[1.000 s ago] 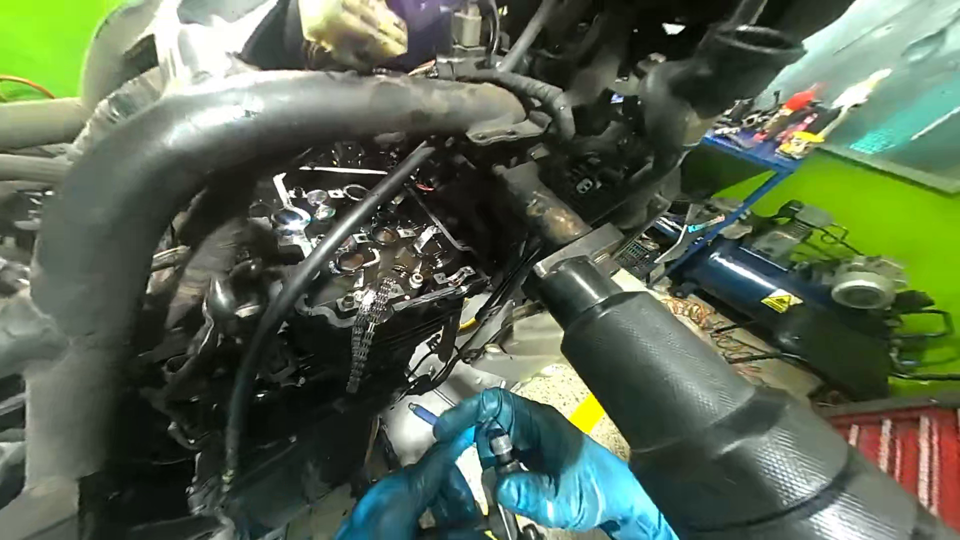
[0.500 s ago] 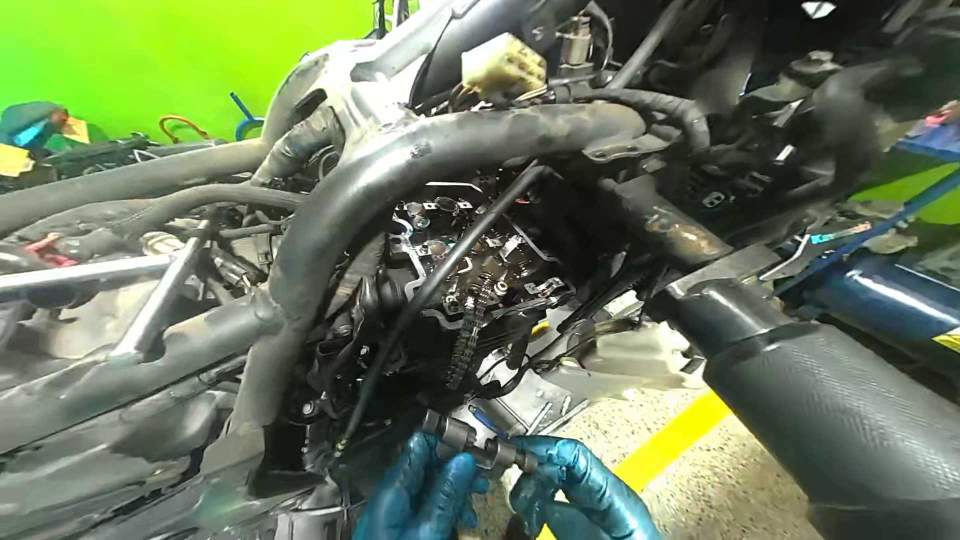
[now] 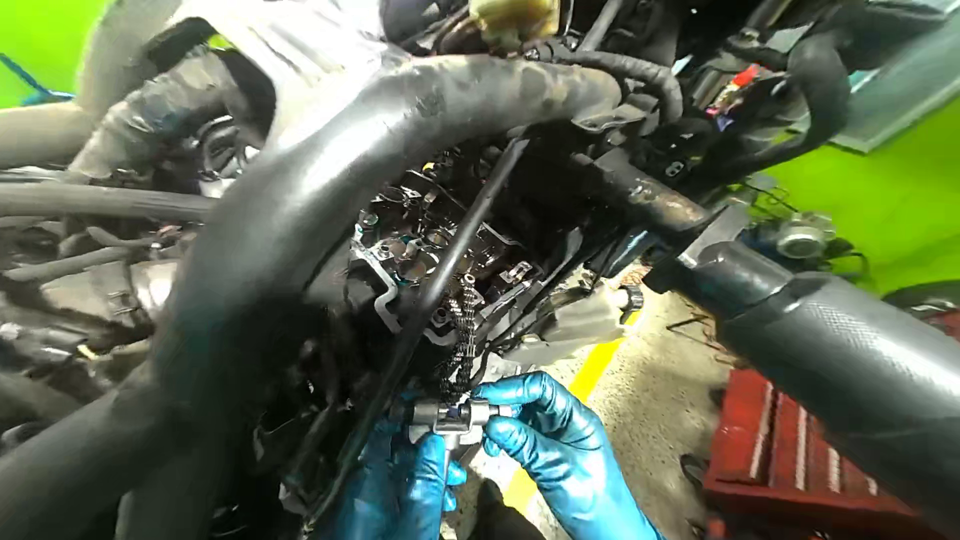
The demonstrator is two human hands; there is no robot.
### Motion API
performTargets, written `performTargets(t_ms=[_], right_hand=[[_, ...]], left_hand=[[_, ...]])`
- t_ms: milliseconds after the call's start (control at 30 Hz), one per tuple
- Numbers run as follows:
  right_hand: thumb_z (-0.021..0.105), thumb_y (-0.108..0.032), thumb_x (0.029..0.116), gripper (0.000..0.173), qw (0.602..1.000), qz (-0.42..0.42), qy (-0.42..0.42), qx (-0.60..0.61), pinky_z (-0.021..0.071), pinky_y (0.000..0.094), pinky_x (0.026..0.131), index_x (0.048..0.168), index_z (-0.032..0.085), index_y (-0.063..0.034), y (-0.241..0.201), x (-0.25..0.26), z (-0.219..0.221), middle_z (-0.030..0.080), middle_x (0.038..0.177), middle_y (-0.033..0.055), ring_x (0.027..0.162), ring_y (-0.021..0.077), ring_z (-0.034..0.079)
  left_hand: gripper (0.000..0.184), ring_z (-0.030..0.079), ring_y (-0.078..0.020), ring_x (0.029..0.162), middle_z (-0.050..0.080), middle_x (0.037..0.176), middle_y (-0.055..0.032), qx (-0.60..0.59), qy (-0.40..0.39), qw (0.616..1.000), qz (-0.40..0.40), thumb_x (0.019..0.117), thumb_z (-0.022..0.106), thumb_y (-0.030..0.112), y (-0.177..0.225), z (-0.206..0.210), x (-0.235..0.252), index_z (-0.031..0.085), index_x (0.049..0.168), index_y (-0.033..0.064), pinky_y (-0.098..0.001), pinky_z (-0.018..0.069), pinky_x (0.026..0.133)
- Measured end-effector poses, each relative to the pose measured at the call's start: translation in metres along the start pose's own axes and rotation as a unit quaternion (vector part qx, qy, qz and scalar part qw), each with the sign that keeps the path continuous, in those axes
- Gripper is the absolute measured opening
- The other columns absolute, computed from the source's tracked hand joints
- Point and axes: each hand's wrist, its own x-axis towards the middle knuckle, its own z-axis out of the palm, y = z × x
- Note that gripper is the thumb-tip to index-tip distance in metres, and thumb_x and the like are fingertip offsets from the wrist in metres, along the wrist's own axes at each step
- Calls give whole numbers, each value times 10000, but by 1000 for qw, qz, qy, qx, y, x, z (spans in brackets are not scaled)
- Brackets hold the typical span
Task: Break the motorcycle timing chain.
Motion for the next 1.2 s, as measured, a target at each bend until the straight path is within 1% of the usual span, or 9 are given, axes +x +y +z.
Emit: performTargets(t_ms=[67, 167, 233, 300, 400, 567, 833, 1033, 1200], right_hand=[[684, 22, 929, 200, 1000, -2, 7, 0, 608, 250, 775, 1127, 684, -8, 0, 0, 1, 731, 1126, 79, 900, 89, 708], [666, 11, 948, 204, 1000, -4, -3, 17, 607, 271, 832, 1152, 666, 12, 3, 3, 3, 726, 1126, 79, 946, 103, 708], [612, -122, 1018, 238, 1000, 3, -23, 6, 597, 268, 797, 1205, 634, 22, 4, 4, 1, 711, 1086, 61, 896, 93, 687], [539, -268, 1067, 322, 999, 20, -35, -16, 595, 255, 731, 1192, 634, 14, 5, 5, -2, 704, 985, 25, 815, 79, 676], [541, -176, 1067, 234, 998, 33, -44, 1, 587, 231, 653, 1110, 664, 18, 8, 7, -3, 694, 839, 1, 715, 64, 667], [580, -138, 1045, 180, 997, 41, -55, 47, 573, 215, 631, 1097, 680, 3, 8, 14, -5, 689, 792, -16, 686, 45, 655], [625, -62, 999, 163, 996, 41, -54, 56, 590, 218, 632, 1121, 684, 30, -2, 9, -6, 722, 896, 39, 715, 57, 675], [654, -46, 981, 206, 997, -6, -64, 35, 615, 252, 749, 1172, 665, 32, 0, 5, -7, 720, 1107, 97, 851, 86, 700], [683, -16, 953, 221, 998, -28, -56, 15, 616, 270, 832, 1173, 679, 1, -3, 3, -8, 728, 1137, 85, 950, 103, 714]], left_hand=[[264, 672, -38, 680, 660, 813, 41, -4, 0, 1000, -9, 1016, 477, 4, 2, 1, 1, 448, 1258, -96, -221, 596, 639], [266, 664, -20, 702, 652, 834, 49, 11, -1, 1000, -19, 1016, 479, 12, 9, -2, 2, 458, 1255, -102, -215, 592, 661], [304, 660, -12, 733, 651, 870, 36, 27, 3, 999, -17, 1016, 485, 23, 11, -2, 1, 458, 1278, -127, -214, 591, 681], [312, 659, -1, 764, 650, 907, 33, 36, 9, 999, -12, 1014, 490, 25, 12, -2, 1, 465, 1285, -129, -204, 590, 704], [302, 675, -39, 761, 672, 945, 38, 6, -4, 1000, -27, 1005, 484, 3, 15, -3, 1, 477, 1298, -66, -234, 602, 682], [253, 708, -103, 764, 719, 910, 28, -63, -38, 995, -74, 1019, 474, -6, 16, -8, 2, 563, 1255, 2, -288, 620, 701], [238, 699, -103, 780, 729, 1000, 8, -108, -87, 990, -36, 1065, 463, 59, 9, -11, -2, 574, 1276, 60, -295, 615, 718], [237, 703, -111, 735, 737, 970, -21, -140, -61, 987, -54, 1081, 415, 73, 14, -6, -3, 592, 1236, 48, -284, 616, 665], [226, 695, -102, 748, 731, 975, -17, -162, -79, 982, -54, 1086, 423, 75, 14, -6, -5, 587, 1241, 66, -280, 610, 685]])
